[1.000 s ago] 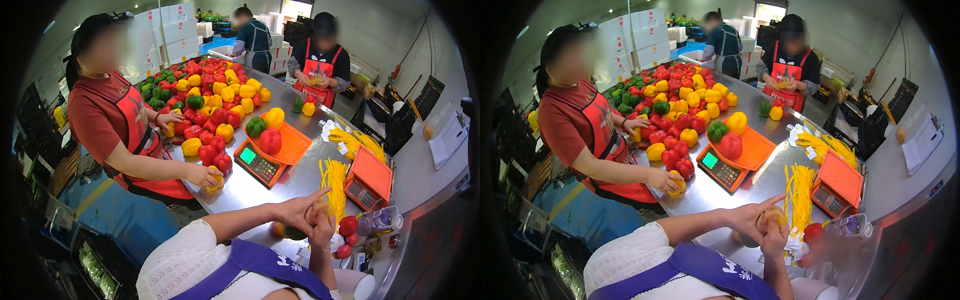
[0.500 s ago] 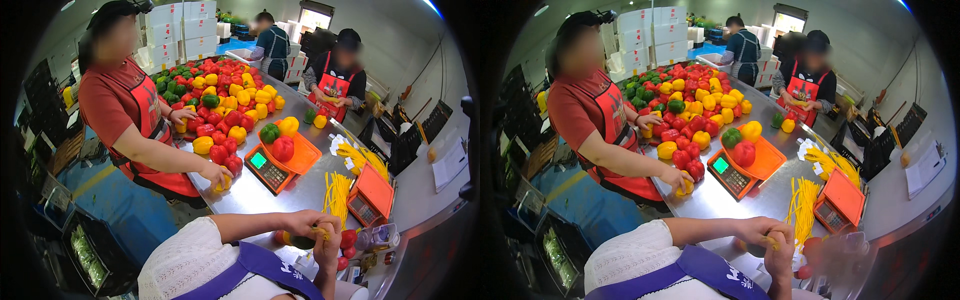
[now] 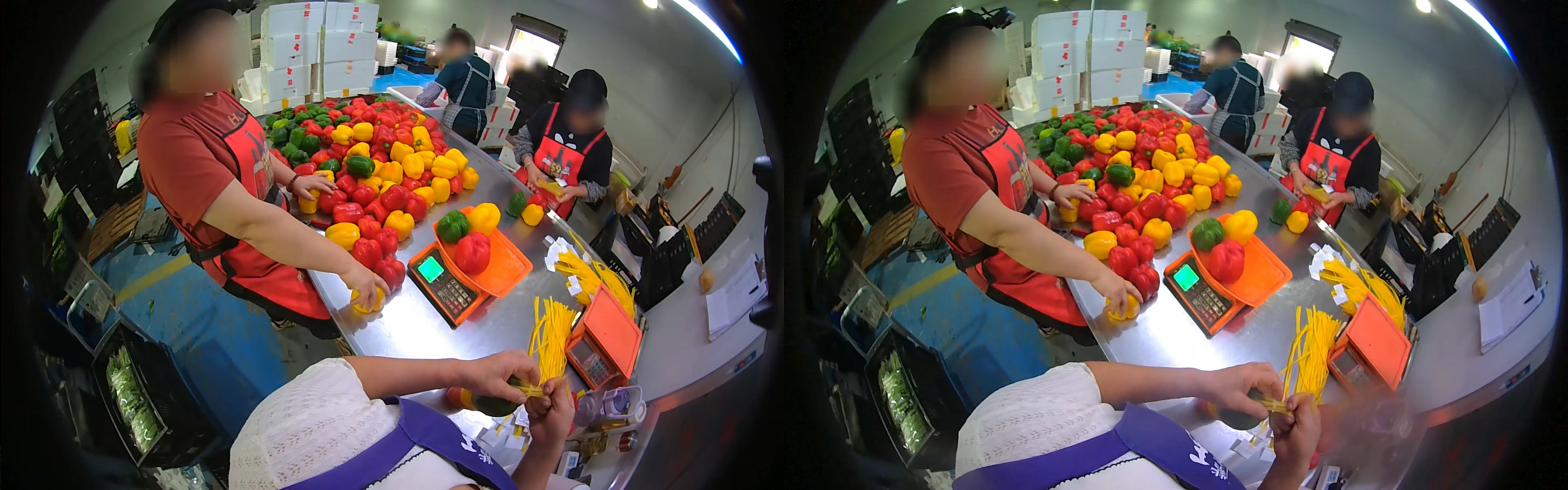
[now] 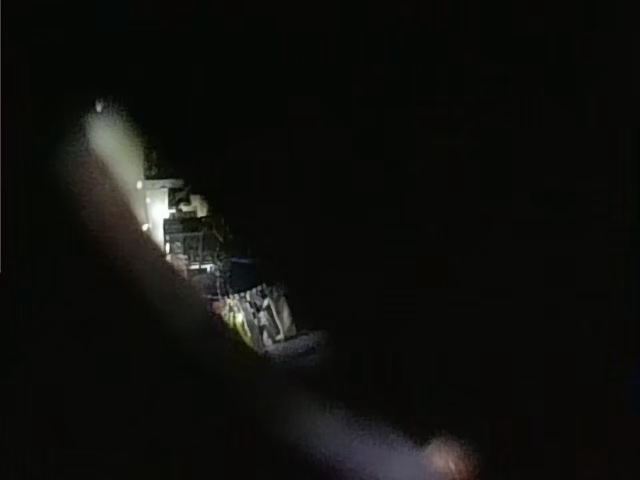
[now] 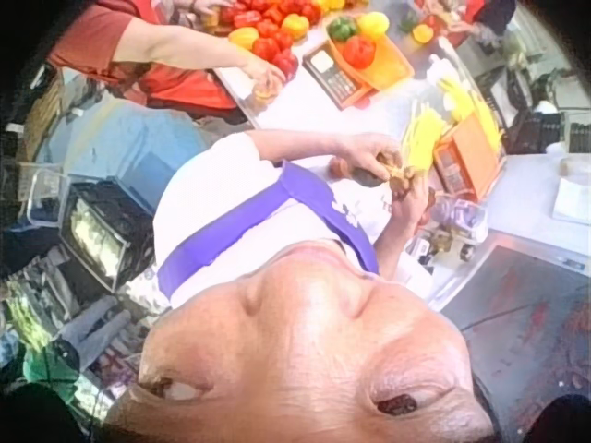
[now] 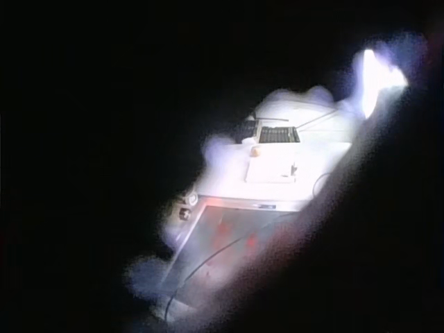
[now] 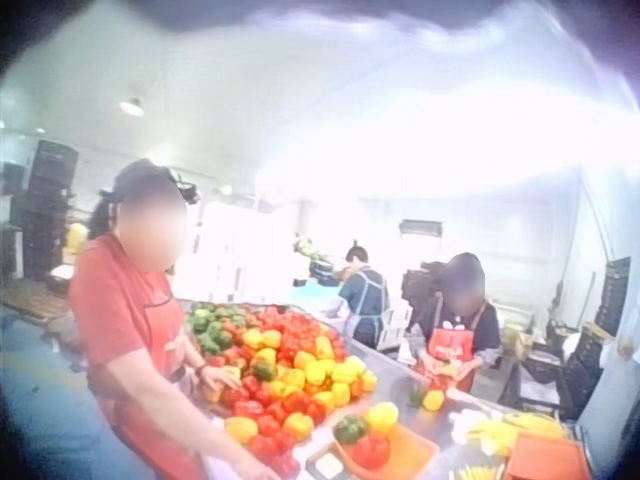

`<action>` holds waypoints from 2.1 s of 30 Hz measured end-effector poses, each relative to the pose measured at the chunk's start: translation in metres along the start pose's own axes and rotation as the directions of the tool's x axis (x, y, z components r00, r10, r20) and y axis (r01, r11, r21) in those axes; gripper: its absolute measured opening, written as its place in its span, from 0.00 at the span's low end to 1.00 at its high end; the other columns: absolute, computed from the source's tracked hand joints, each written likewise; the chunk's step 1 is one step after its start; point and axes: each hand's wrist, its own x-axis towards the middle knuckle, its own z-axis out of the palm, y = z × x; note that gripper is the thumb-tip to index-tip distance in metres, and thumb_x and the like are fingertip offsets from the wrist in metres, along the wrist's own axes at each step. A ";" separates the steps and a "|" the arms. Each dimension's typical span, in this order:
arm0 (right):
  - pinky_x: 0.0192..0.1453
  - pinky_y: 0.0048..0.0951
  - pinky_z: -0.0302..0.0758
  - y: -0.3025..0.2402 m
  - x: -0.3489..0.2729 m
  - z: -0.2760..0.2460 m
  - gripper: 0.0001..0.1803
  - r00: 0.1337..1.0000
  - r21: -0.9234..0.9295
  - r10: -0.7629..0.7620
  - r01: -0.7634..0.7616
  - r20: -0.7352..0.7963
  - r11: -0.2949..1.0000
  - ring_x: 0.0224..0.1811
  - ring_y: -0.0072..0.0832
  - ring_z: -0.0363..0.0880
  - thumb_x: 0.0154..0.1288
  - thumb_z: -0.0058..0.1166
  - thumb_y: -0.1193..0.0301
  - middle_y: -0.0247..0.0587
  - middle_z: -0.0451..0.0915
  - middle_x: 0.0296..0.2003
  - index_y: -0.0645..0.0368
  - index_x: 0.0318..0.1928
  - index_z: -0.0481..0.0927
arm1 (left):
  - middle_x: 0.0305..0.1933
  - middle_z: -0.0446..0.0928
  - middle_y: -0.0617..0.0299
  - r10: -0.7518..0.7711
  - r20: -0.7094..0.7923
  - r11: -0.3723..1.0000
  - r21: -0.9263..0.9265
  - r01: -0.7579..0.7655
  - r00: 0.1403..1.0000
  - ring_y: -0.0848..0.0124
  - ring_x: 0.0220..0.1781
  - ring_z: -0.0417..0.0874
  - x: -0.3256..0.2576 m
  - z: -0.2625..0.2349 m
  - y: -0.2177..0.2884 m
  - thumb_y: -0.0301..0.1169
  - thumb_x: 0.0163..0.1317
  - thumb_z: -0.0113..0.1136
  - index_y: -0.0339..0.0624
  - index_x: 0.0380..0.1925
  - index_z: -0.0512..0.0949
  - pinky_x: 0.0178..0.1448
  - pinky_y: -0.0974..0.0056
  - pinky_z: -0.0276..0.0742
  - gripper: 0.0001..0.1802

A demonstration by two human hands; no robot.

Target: The person assembles skewers by threading red, yellow, and green bell peppers onto yellow plastic sticks. They pick peppers from a pile, insert them onto the sticks, and tie the ends to secure the arrangement. The process is repeated multiple times at a workstation with digital scales and other workers nearby.

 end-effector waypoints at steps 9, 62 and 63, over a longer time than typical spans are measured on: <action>0.28 0.19 0.68 -0.016 -0.024 0.023 0.11 0.980 -0.294 -0.199 0.193 0.008 0.936 0.24 0.19 0.71 0.69 0.48 0.77 0.38 0.78 0.32 0.59 0.51 0.71 | 0.37 0.77 0.60 0.039 -0.106 0.993 0.111 -0.027 0.994 0.61 0.49 0.75 0.003 0.013 0.001 0.32 0.59 0.64 0.44 0.35 0.82 0.56 0.57 0.68 0.06; 0.45 0.38 0.70 -0.031 -0.009 -0.006 0.06 0.782 -0.866 -0.371 0.448 0.500 -0.224 0.38 0.41 0.74 0.60 0.57 0.80 0.43 0.78 0.34 0.61 0.38 0.76 | 0.38 0.75 0.58 -0.019 -0.045 0.984 0.174 0.026 0.999 0.59 0.49 0.74 0.025 0.019 -0.016 0.34 0.62 0.61 0.45 0.37 0.81 0.54 0.56 0.68 0.07; 0.46 0.39 0.69 -0.031 -0.010 -0.003 0.04 0.800 -0.882 -0.372 0.419 0.471 -0.217 0.38 0.42 0.73 0.61 0.56 0.79 0.43 0.78 0.34 0.61 0.37 0.76 | 0.38 0.75 0.58 -0.001 -0.033 0.986 0.164 0.006 0.999 0.58 0.49 0.74 0.025 0.020 -0.016 0.34 0.62 0.61 0.45 0.37 0.81 0.54 0.56 0.68 0.07</action>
